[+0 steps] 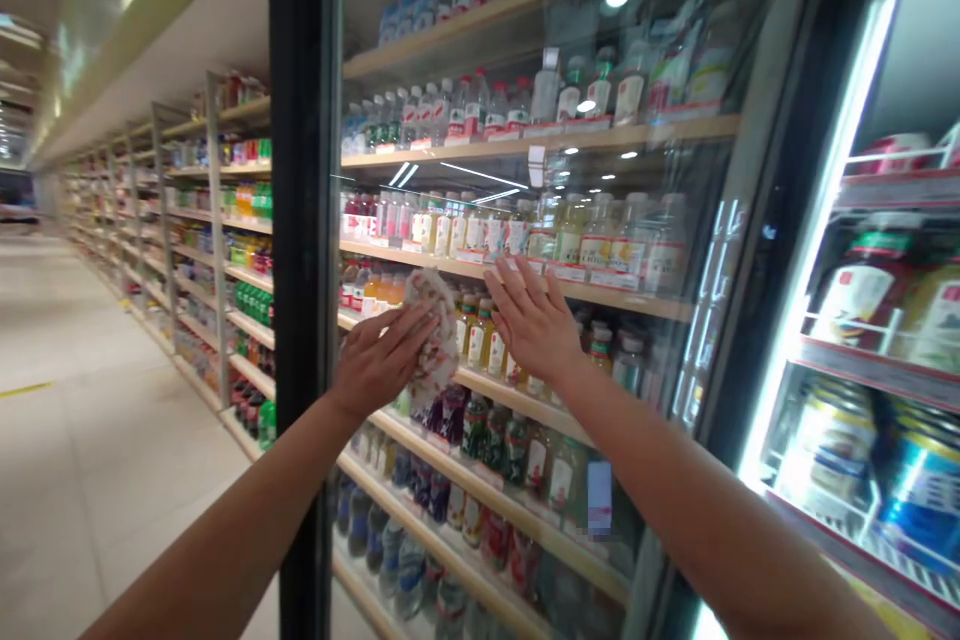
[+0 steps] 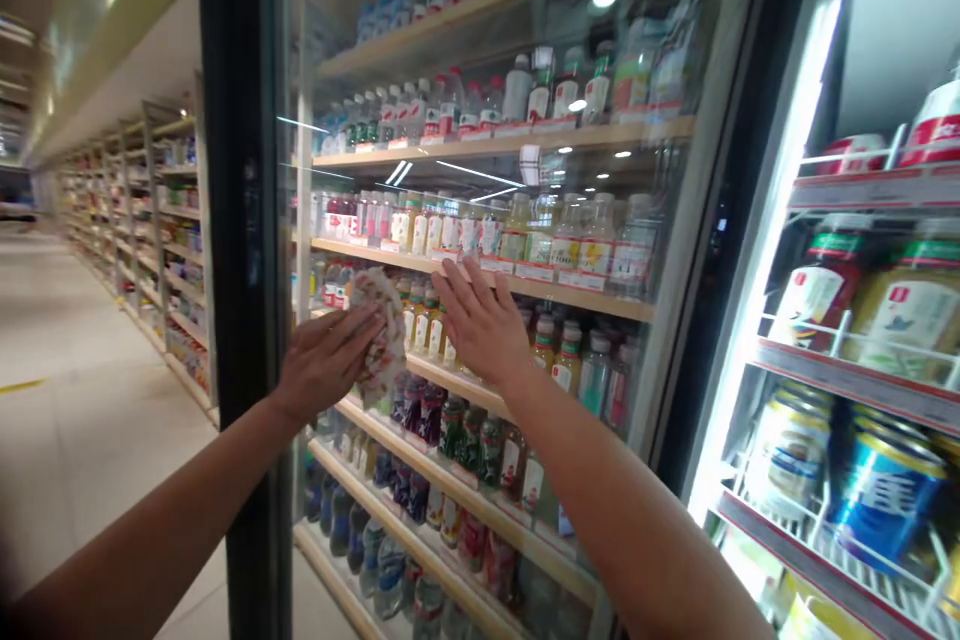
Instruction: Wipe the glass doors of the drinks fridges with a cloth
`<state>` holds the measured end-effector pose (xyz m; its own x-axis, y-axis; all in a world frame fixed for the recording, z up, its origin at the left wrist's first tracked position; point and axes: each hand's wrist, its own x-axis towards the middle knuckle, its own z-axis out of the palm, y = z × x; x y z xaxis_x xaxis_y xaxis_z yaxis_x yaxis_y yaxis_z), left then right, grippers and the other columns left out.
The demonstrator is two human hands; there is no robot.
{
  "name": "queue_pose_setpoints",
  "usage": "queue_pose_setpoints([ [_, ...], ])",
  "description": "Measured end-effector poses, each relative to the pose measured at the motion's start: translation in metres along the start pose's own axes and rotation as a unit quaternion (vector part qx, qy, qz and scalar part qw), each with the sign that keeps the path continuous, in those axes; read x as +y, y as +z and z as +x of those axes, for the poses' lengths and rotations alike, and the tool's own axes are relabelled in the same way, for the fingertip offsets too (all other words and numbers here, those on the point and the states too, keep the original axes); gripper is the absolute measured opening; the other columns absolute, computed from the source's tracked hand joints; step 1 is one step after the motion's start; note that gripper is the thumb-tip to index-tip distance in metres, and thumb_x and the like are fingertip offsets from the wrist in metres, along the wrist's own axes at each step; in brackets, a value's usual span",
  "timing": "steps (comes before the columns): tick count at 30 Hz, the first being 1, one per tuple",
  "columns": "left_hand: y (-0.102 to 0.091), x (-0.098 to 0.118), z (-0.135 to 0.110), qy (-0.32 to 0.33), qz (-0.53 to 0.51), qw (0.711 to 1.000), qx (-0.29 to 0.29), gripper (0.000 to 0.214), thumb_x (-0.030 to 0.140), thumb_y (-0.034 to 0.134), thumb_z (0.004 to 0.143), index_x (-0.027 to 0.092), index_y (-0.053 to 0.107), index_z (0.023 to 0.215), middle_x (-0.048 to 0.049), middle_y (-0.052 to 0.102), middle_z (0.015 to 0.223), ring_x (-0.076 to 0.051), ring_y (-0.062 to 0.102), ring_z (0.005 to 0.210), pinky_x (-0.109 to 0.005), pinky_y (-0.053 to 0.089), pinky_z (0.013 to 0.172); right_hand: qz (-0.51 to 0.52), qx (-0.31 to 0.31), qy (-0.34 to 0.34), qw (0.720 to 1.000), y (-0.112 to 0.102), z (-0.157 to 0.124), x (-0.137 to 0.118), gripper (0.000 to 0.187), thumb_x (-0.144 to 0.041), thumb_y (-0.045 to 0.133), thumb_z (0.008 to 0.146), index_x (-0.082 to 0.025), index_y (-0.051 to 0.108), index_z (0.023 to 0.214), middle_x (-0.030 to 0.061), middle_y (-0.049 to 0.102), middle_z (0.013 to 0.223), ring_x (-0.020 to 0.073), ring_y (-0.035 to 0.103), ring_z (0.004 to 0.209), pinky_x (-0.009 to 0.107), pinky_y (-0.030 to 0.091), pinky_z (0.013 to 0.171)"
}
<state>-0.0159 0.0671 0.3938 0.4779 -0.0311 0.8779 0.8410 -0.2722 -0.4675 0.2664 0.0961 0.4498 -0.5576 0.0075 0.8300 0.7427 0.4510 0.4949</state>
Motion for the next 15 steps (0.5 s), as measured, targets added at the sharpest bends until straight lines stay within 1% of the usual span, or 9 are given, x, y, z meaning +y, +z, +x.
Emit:
queue_pose_setpoints([
  [2, 0.001, 0.004, -0.006, -0.008, -0.037, 0.999, 0.005, 0.054, 0.013, 0.055, 0.098, 0.028, 0.055, 0.149, -0.0062, 0.065, 0.140, -0.026, 0.062, 0.128, -0.041, 0.048, 0.113, -0.006, -0.005, 0.003, 1.000, 0.001, -0.002, -0.001, 0.069, -0.033, 0.043, 0.107, -0.022, 0.013, 0.167, 0.0045, 0.025, 0.171, 0.0273, 0.015, 0.161, 0.057, 0.015, 0.132],
  [4, 0.001, 0.014, -0.014, -0.037, -0.065, 0.997, 0.022, 0.054, 0.011, 0.053, 0.097, 0.028, 0.054, 0.148, -0.0071, 0.066, 0.138, -0.028, 0.061, 0.129, -0.047, 0.051, 0.111, -0.008, -0.005, 0.006, 1.000, 0.002, -0.002, -0.004, 0.069, -0.034, 0.042, 0.107, -0.022, 0.011, 0.168, 0.0036, 0.023, 0.171, 0.0264, 0.012, 0.161, 0.056, 0.015, 0.132],
  [7, 0.001, 0.042, -0.027, -0.092, -0.070, 0.992, 0.040, 0.046, 0.011, 0.053, 0.096, 0.031, 0.060, 0.137, -0.0059, 0.068, 0.133, -0.032, 0.057, 0.134, -0.056, 0.050, 0.111, -0.009, -0.003, 0.008, 1.000, 0.003, -0.003, -0.007, 0.068, -0.034, 0.042, 0.107, -0.022, 0.014, 0.167, 0.0026, 0.024, 0.171, 0.0251, 0.012, 0.161, 0.056, 0.015, 0.132],
  [9, 0.003, 0.061, -0.033, -0.119, -0.067, 0.990, 0.037, 0.042, 0.013, 0.055, 0.095, 0.029, 0.059, 0.134, -0.0091, 0.065, 0.135, -0.035, 0.049, 0.143, -0.062, 0.047, 0.113, -0.011, -0.001, 0.007, 1.000, 0.005, -0.003, -0.006, 0.065, -0.033, 0.042, 0.107, -0.021, 0.018, 0.167, 0.0025, 0.024, 0.171, 0.0248, 0.012, 0.161, 0.056, 0.015, 0.133],
  [10, 0.004, 0.068, -0.034, -0.124, -0.068, 0.989, 0.033, 0.043, 0.015, 0.058, 0.095, 0.027, 0.056, 0.137, -0.0122, 0.063, 0.138, -0.037, 0.043, 0.147, -0.064, 0.044, 0.115, -0.014, 0.002, 0.005, 1.000, 0.005, -0.003, -0.006, 0.064, -0.033, 0.042, 0.107, -0.020, 0.021, 0.166, 0.0025, 0.024, 0.171, 0.0248, 0.012, 0.161, 0.055, 0.015, 0.133],
  [12, 0.009, 0.075, -0.034, -0.123, -0.065, 0.990, 0.022, 0.058, 0.022, 0.065, 0.095, 0.024, 0.044, 0.149, -0.0178, 0.055, 0.146, -0.040, 0.032, 0.153, -0.067, 0.039, 0.118, -0.021, 0.009, 0.003, 1.000, 0.008, -0.004, -0.005, 0.060, -0.032, 0.041, 0.107, -0.019, 0.026, 0.165, 0.0025, 0.024, 0.171, 0.0249, 0.013, 0.161, 0.055, 0.014, 0.133],
  [14, 0.015, 0.070, -0.028, -0.125, -0.041, 0.991, 0.024, 0.075, 0.027, 0.068, 0.096, 0.023, 0.030, 0.160, -0.0208, 0.048, 0.154, -0.040, 0.028, 0.154, -0.070, 0.032, 0.120, -0.020, 0.010, 0.004, 1.000, 0.011, -0.004, -0.004, 0.060, -0.032, 0.041, 0.107, -0.019, 0.027, 0.164, 0.0029, 0.024, 0.171, 0.0252, 0.013, 0.161, 0.055, 0.013, 0.133],
  [15, 0.017, 0.063, -0.023, -0.139, -0.024, 0.990, 0.025, 0.078, 0.029, 0.065, 0.098, 0.023, 0.024, 0.164, -0.0218, 0.042, 0.159, -0.041, 0.026, 0.155, -0.071, 0.029, 0.121, -0.016, 0.007, 0.006, 1.000, 0.012, -0.004, -0.003, 0.062, -0.032, 0.042, 0.107, -0.019, 0.025, 0.165, 0.0033, 0.024, 0.171, 0.0255, 0.012, 0.161, 0.055, 0.014, 0.133],
])
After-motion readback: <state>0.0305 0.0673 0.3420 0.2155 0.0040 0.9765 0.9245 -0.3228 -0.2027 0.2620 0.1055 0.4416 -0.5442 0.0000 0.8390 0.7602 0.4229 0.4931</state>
